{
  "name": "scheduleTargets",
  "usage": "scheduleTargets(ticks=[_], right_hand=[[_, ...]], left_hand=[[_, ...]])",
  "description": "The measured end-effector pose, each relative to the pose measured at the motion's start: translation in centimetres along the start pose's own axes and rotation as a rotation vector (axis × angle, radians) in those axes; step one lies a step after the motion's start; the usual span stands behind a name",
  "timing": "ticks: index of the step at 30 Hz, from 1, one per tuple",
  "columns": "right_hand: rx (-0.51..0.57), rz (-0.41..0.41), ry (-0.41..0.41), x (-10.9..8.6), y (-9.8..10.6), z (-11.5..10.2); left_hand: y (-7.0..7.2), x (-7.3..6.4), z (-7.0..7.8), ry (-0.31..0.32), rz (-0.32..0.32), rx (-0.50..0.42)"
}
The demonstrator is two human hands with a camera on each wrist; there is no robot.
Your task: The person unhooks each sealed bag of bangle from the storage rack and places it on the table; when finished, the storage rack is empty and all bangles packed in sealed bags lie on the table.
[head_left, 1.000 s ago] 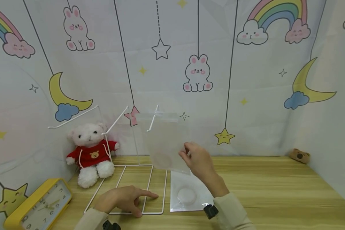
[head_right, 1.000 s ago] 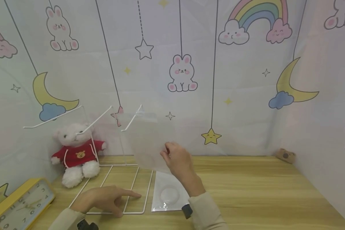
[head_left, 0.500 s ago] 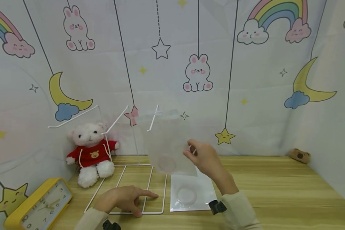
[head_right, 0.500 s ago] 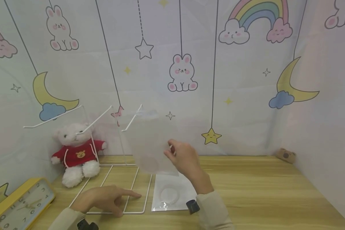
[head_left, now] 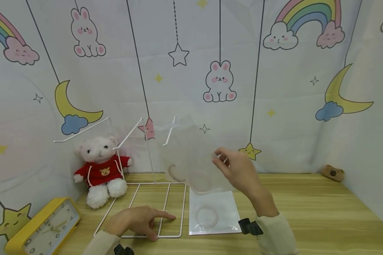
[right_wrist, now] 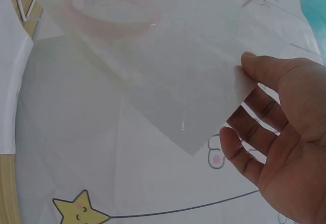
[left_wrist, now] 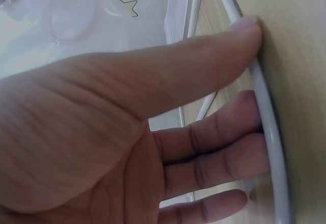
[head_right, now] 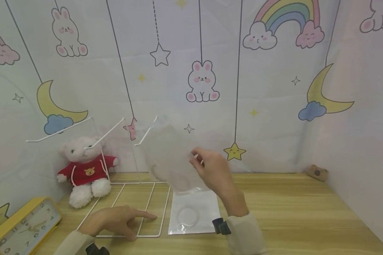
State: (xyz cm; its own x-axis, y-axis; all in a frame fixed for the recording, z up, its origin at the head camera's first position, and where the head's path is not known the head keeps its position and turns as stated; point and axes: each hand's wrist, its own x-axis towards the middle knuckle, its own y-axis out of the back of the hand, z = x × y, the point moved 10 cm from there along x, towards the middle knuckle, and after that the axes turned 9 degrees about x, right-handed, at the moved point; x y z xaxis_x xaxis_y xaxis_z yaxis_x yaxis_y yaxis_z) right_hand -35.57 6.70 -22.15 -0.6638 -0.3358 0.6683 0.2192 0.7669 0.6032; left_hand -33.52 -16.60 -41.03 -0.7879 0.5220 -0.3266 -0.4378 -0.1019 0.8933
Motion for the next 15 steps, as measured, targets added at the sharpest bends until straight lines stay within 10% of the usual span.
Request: scheduleTargets(ticks=[15], right_hand=[[0.08, 0.148, 0.119, -0.4, 5.1, -3.1]], left_hand=[[-0.1, 0.1, -0.1, -0.011, 0.002, -0.008]])
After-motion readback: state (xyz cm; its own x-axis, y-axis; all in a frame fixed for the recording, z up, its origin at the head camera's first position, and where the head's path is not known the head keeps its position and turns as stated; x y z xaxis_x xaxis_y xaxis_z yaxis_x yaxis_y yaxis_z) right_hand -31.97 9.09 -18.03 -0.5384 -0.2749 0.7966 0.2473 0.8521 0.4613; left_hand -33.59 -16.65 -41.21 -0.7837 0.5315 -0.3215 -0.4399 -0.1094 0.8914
